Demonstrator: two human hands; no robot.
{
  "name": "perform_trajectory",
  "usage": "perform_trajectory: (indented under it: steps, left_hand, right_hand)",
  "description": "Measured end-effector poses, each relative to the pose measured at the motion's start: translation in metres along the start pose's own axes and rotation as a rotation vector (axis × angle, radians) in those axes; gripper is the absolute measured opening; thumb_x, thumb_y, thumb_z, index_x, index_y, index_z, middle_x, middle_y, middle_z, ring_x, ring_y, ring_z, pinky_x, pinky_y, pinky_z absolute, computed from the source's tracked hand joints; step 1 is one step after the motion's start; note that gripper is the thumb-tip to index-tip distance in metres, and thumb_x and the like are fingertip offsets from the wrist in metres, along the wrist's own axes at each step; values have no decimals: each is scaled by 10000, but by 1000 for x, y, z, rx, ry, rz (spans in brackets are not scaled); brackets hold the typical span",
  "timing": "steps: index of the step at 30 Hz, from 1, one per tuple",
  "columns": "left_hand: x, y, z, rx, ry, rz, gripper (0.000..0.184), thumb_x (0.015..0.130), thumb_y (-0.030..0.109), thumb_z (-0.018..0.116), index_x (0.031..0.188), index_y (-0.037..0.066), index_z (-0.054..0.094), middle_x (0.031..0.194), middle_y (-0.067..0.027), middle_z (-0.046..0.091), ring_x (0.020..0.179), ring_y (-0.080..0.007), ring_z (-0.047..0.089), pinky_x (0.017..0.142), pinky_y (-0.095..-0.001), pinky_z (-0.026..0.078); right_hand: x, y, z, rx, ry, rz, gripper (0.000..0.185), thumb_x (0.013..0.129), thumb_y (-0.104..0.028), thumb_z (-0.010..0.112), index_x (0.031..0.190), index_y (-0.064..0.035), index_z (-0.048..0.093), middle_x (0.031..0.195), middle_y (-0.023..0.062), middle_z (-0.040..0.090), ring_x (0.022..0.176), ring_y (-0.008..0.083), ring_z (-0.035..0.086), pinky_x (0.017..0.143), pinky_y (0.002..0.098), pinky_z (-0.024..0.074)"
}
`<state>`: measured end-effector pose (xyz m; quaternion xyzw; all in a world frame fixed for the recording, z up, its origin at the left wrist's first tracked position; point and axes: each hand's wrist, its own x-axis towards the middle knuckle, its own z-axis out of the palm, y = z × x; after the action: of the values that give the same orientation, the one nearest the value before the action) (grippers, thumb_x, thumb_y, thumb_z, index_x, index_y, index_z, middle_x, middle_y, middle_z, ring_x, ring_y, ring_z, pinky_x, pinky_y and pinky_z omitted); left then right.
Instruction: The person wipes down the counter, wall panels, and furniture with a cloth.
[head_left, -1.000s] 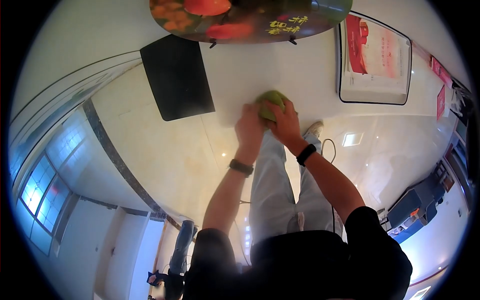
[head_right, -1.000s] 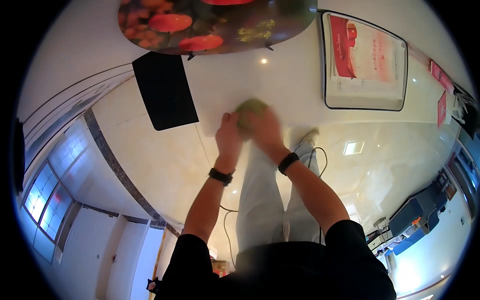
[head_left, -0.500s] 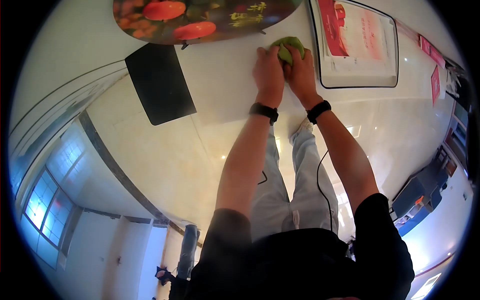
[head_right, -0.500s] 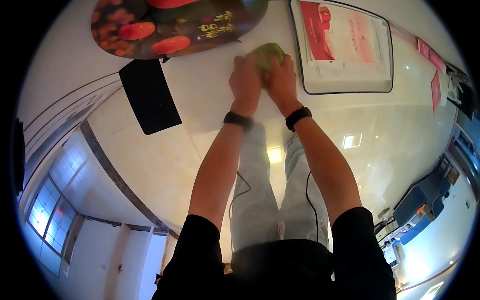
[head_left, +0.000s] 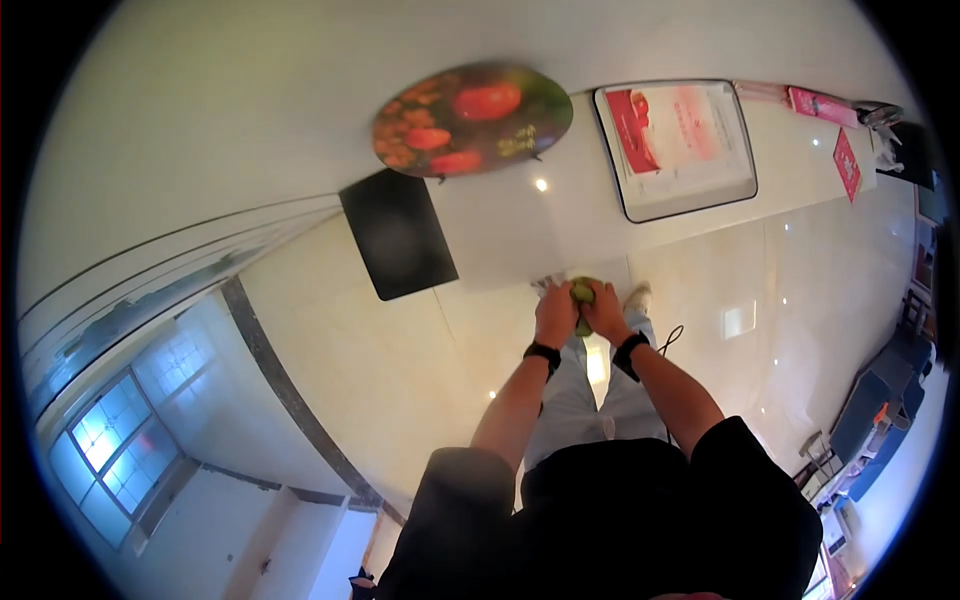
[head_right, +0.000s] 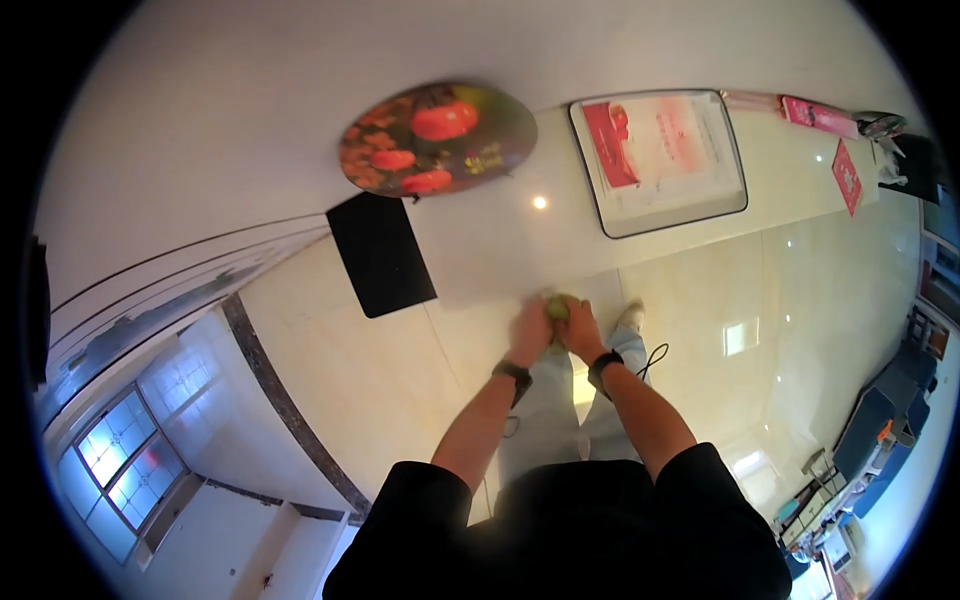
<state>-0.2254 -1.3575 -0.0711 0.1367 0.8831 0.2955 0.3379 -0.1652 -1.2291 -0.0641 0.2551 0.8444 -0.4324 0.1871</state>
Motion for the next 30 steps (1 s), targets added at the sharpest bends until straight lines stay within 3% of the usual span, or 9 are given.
perform_trajectory:
  steps: [6,8,10,14,19,22,24,27,30]
  left_hand:
    - [-30,76,-89,-107,54,-5,360,801,155,686,1153,147,611,1038,-125,588,936,-356,612,761,-457,514]
    - [-21,106,-112,-114,184,136,359,801,121,688,1151,142,613,1010,-112,563,899,-355,615,727,-445,515]
    - [-6,151,-145,-99,285,244,372,805,78,677,1164,147,614,1022,-107,555,885,-356,616,708,-437,516]
    - [-5,279,-247,-288,438,634,453,802,12,659,1228,158,609,1045,-95,542,845,-327,617,686,-404,521]
    - [-19,413,-346,-341,712,1085,539,766,-53,661,1264,148,607,1120,-121,536,890,-311,611,722,-385,530]
    - [-27,464,-384,-330,915,1193,570,744,-87,655,1263,144,608,1164,-147,524,950,-329,604,754,-389,528]
    - [-19,480,-398,-326,1028,1131,558,755,-71,639,1268,145,599,1183,-148,520,996,-336,584,779,-385,521]
    - [2,476,-409,-339,1147,887,498,780,-52,607,1250,112,596,1186,-149,524,1057,-341,558,831,-400,500]
    - [40,436,-409,-260,1318,768,484,732,-65,651,1177,123,622,1081,-119,544,847,-326,619,668,-392,523]
  right_hand:
    - [-28,-78,-70,103,87,-124,489,758,-78,624,1231,-92,505,1104,226,509,1034,448,515,888,488,476]
    - [-27,-110,-107,145,214,-167,482,753,-49,619,1221,-80,514,1100,221,505,1037,445,514,890,483,469]
    - [-24,-147,-153,225,355,-292,516,753,2,591,1257,-76,516,1150,215,505,1096,417,504,969,441,427]
    - [-29,-229,-265,283,650,-510,572,728,53,553,1288,-54,509,1214,190,497,1133,366,496,1014,410,391]
    - [-52,-329,-397,241,939,-887,590,728,67,563,1302,-64,529,1157,159,498,1110,336,497,931,379,432]
    - [-45,-368,-442,165,1065,-1085,586,731,68,568,1302,-62,536,1178,169,504,1107,348,493,930,389,429]
    - [-31,-393,-463,161,1086,-1199,582,731,67,572,1298,-61,543,1194,180,507,1108,359,490,934,396,427]
    - [8,-416,-465,215,846,-1224,559,738,54,591,1277,-90,560,1218,210,487,1095,396,504,924,420,443]
    - [44,-425,-446,235,622,-1237,531,736,42,608,1241,-119,584,1235,220,463,1098,422,510,902,438,466]
